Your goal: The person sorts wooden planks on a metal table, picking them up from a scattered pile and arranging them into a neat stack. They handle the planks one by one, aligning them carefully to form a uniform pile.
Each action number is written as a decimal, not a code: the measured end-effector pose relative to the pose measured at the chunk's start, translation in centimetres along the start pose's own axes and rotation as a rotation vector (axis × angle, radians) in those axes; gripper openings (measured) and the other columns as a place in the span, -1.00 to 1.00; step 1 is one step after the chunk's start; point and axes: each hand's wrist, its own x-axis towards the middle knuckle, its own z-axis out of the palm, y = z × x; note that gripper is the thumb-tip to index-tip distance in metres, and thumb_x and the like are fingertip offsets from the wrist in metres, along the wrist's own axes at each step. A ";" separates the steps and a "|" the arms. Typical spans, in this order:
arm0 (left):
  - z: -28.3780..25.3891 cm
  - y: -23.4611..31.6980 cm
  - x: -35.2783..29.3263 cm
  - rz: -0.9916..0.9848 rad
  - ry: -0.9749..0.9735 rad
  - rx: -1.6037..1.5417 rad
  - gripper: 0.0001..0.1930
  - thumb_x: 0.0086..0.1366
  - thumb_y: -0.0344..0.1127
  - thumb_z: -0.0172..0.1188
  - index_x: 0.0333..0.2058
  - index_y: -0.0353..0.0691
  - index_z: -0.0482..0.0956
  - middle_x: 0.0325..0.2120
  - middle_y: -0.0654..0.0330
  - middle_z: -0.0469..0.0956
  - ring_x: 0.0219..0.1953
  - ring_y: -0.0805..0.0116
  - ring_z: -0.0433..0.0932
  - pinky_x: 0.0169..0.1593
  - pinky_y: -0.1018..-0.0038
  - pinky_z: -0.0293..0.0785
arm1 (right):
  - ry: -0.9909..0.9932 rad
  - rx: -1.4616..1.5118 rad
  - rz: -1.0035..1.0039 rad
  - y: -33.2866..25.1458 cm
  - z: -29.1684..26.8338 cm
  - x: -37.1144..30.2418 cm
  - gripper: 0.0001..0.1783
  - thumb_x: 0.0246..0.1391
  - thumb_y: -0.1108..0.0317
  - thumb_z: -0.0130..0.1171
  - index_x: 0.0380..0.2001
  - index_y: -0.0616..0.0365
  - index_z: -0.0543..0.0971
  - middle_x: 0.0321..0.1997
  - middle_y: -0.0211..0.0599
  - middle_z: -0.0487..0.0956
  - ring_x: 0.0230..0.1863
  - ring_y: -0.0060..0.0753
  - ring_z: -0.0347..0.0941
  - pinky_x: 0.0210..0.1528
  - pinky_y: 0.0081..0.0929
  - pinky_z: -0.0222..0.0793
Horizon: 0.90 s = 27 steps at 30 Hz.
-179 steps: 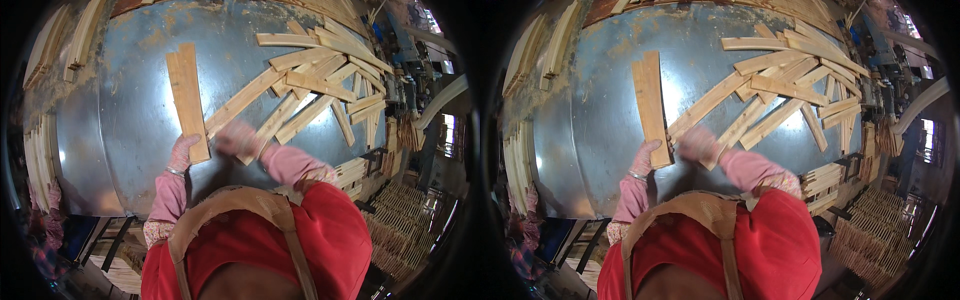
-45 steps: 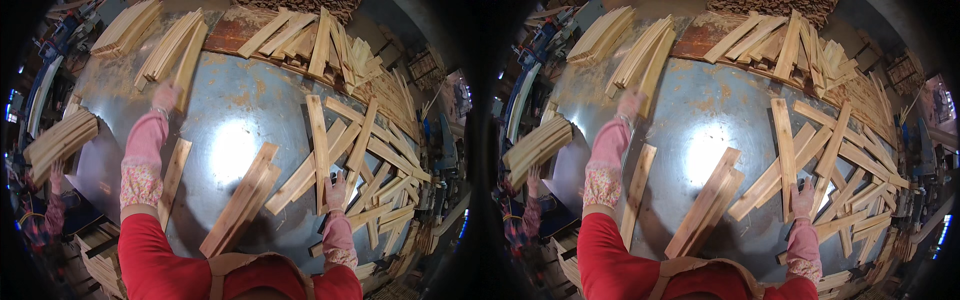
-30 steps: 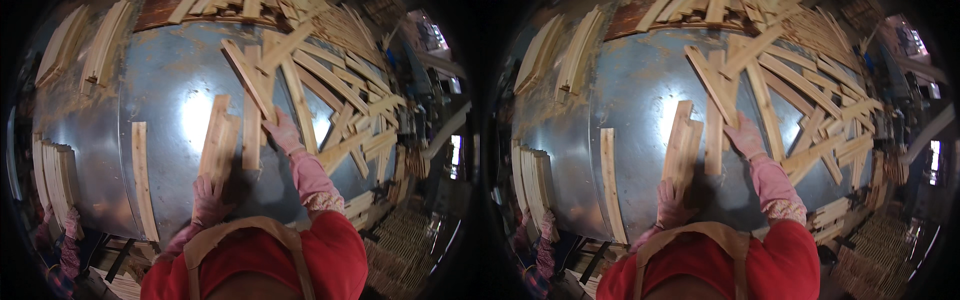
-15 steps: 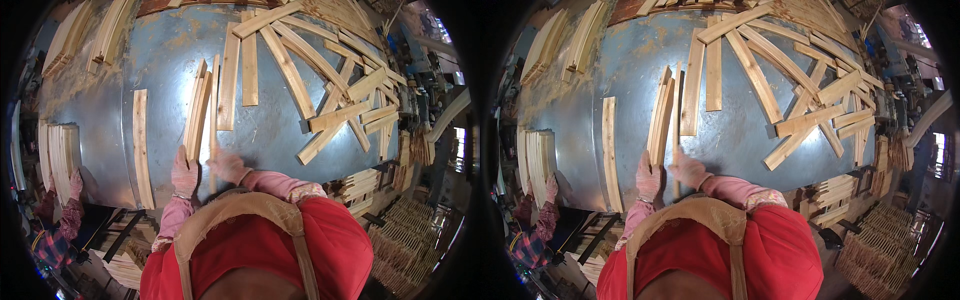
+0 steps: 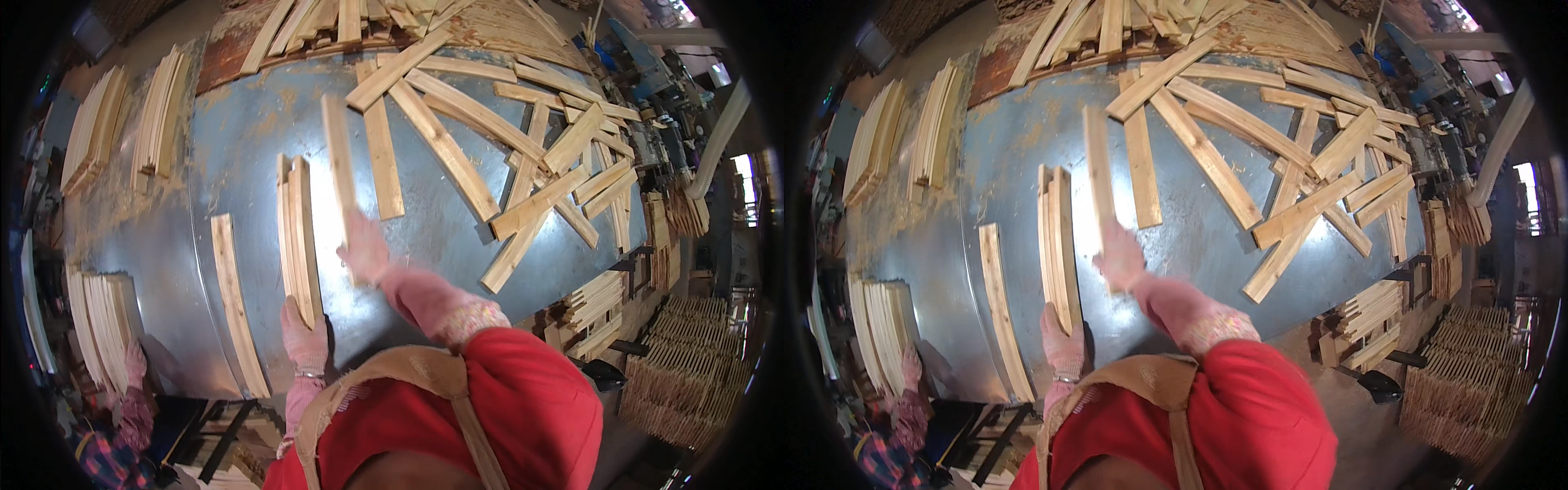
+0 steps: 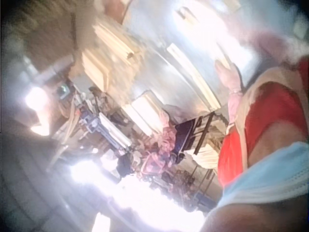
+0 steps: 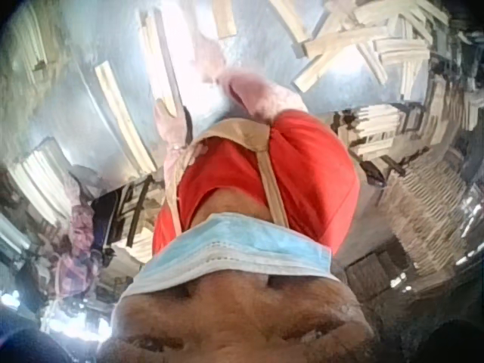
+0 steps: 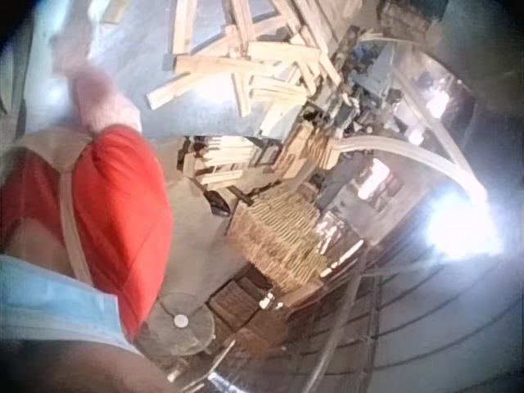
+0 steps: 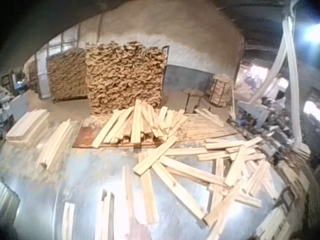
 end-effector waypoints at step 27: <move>0.9 2.0 1.4 0.055 -0.041 0.066 -0.06 0.09 -0.10 0.51 0.38 -0.28 0.24 0.31 -0.22 0.34 0.20 -0.38 0.46 0.18 -0.08 0.50 | 0.012 1.599 0.211 11.0 -11.8 9.3 -0.41 0.04 0.43 0.23 0.19 0.25 0.47 -0.03 -0.06 0.63 -0.09 -0.10 0.64 0.01 -0.15 0.63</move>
